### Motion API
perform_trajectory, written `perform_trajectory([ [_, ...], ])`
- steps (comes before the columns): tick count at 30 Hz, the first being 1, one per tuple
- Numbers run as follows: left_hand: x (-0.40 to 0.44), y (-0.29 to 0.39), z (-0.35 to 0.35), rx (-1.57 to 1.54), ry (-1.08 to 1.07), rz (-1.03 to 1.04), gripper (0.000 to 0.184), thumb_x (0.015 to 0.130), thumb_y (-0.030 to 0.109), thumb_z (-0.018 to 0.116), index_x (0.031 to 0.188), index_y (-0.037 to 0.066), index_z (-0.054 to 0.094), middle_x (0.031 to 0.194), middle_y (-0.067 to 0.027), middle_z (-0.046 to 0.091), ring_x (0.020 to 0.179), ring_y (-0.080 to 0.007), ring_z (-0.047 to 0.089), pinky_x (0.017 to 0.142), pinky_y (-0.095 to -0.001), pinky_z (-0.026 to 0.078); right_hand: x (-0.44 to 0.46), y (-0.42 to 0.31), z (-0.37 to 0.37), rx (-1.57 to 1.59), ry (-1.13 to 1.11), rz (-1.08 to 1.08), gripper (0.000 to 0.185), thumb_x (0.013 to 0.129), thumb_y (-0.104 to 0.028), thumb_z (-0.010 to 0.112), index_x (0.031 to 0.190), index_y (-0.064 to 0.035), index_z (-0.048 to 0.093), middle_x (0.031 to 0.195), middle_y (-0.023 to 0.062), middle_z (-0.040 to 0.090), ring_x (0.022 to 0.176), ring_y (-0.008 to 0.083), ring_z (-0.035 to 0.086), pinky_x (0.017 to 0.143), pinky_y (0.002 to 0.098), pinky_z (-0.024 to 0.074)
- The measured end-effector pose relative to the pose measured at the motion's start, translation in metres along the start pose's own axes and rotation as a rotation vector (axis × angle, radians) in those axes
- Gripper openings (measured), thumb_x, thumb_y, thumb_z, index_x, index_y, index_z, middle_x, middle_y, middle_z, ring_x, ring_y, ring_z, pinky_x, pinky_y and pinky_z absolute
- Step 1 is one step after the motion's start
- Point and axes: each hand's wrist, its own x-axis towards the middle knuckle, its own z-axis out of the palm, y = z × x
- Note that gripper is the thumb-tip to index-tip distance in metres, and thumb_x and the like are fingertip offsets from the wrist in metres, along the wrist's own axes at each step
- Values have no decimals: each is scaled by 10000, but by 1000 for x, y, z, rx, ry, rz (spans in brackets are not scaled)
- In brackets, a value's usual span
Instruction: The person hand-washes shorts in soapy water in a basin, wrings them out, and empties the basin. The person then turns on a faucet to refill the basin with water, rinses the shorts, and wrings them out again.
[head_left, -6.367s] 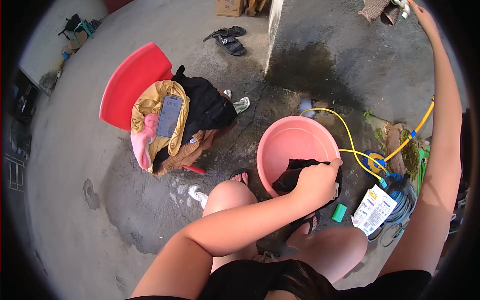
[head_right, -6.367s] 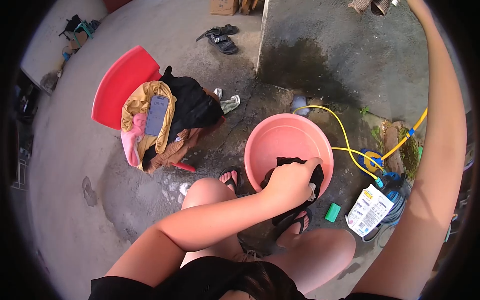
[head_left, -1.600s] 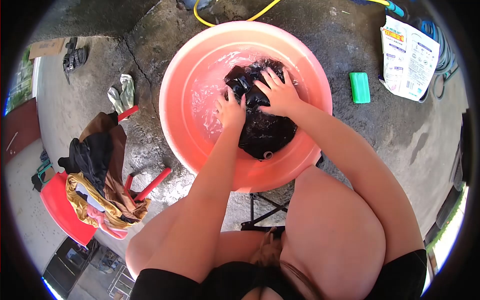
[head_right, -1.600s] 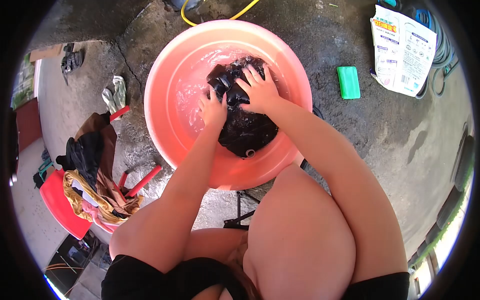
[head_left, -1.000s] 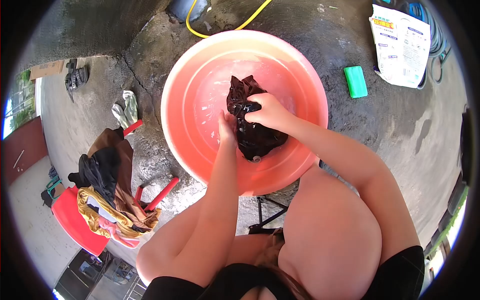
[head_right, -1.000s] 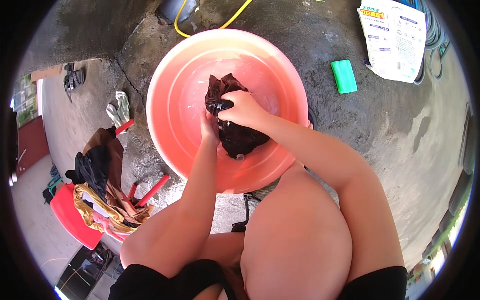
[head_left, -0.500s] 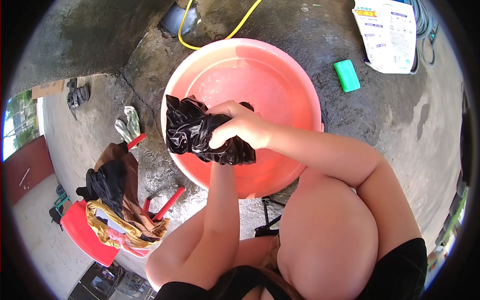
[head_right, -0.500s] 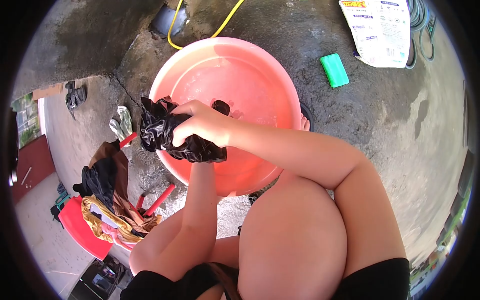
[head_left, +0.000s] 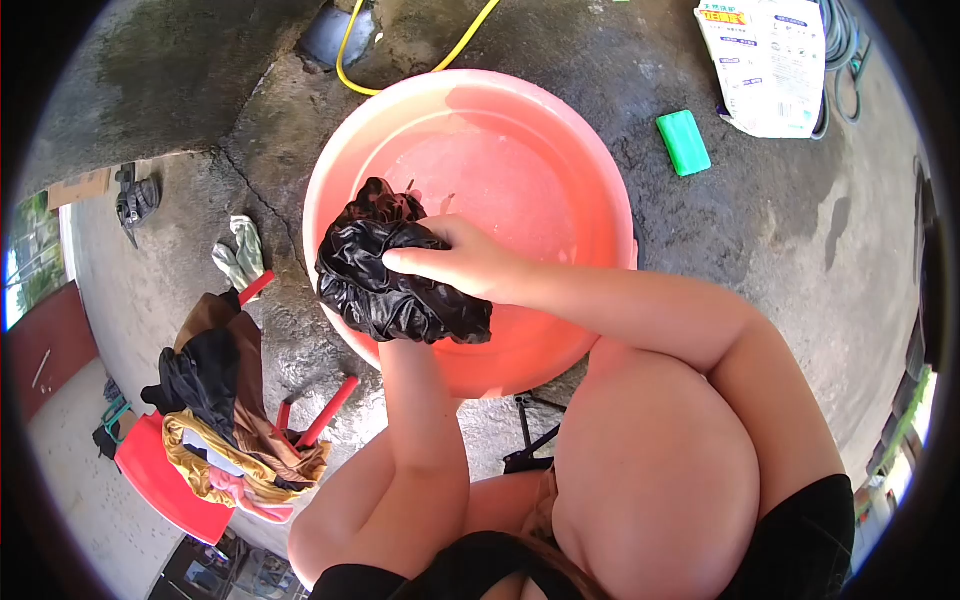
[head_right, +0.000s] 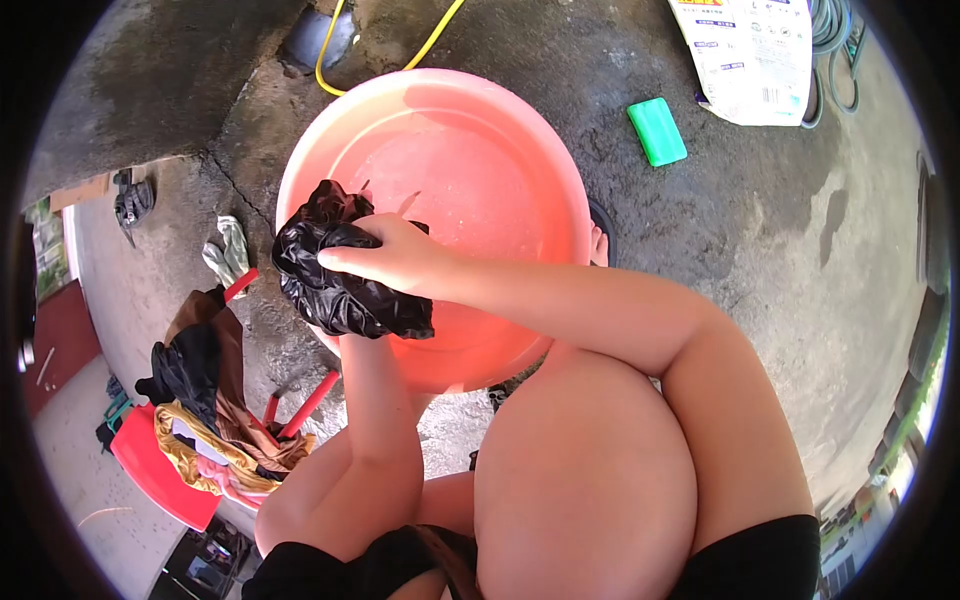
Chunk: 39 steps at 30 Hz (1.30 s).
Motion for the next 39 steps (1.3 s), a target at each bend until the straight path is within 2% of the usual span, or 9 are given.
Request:
perform_trajectory([
  [6,-2,22,-3,69,-13,-5,446,945,410,447,1245,93,542,1169,-71,620,1078,-225,595,931,-367,481,5,6,-11,-248,-16,-41,373,860,-332,664,997,15,659,904,53,669,843,115,607,776,281,482],
  [9,24,37,-6,157,-7,-50,449,944,406,453,1254,91,537,1180,-75,617,1084,-228,594,937,-369,480,13,-10,-29,-162,118,-41,434,884,-357,629,1130,1,634,1031,74,667,952,148,618,863,292,477],
  [11,39,44,-14,223,24,-93,452,943,403,457,1260,90,534,1186,-78,615,1088,-230,594,942,-371,480,20,-9,-44,-172,220,-44,401,875,-338,638,1082,6,648,982,93,676,914,170,631,829,305,482],
  [18,51,34,-66,438,195,-330,462,940,393,471,1281,85,523,1210,-88,607,1103,-237,593,957,-377,479,21,-8,-74,-415,251,-242,552,854,-300,670,1281,12,513,1233,131,582,1150,225,542,993,352,404],
  [24,56,21,-96,558,138,-410,483,947,357,485,1298,25,499,1164,-132,634,996,-247,650,894,-384,528,25,10,-98,-1013,395,-377,470,820,-313,683,1150,-5,554,977,190,660,919,295,654,831,377,486],
  [28,58,26,-99,741,96,-365,440,934,346,495,1230,26,550,1141,-154,641,989,-251,651,894,-388,511,1,8,-101,-1431,303,-101,455,830,-384,628,1086,-29,502,673,175,621,675,369,623,694,432,474],
  [35,56,54,-73,1638,275,-234,374,905,324,511,1061,32,685,1095,-202,654,977,-261,651,887,-401,474,-33,25,-100,-1763,183,204,421,818,-419,605,1006,-52,522,624,106,624,605,299,632,698,437,428],
  [36,53,50,-67,1713,312,-159,344,894,302,518,1021,36,695,1068,-201,657,969,-276,648,880,-412,470,-35,23,-95,-1739,138,341,457,793,-399,651,1042,-44,509,829,129,660,635,306,638,704,452,434],
  [39,44,37,-47,1849,420,175,289,878,258,532,959,46,710,1001,-193,668,935,-307,646,857,-430,465,-45,32,-80,-1767,305,304,610,763,-370,705,1194,-12,464,1172,181,562,755,324,645,728,465,447],
])
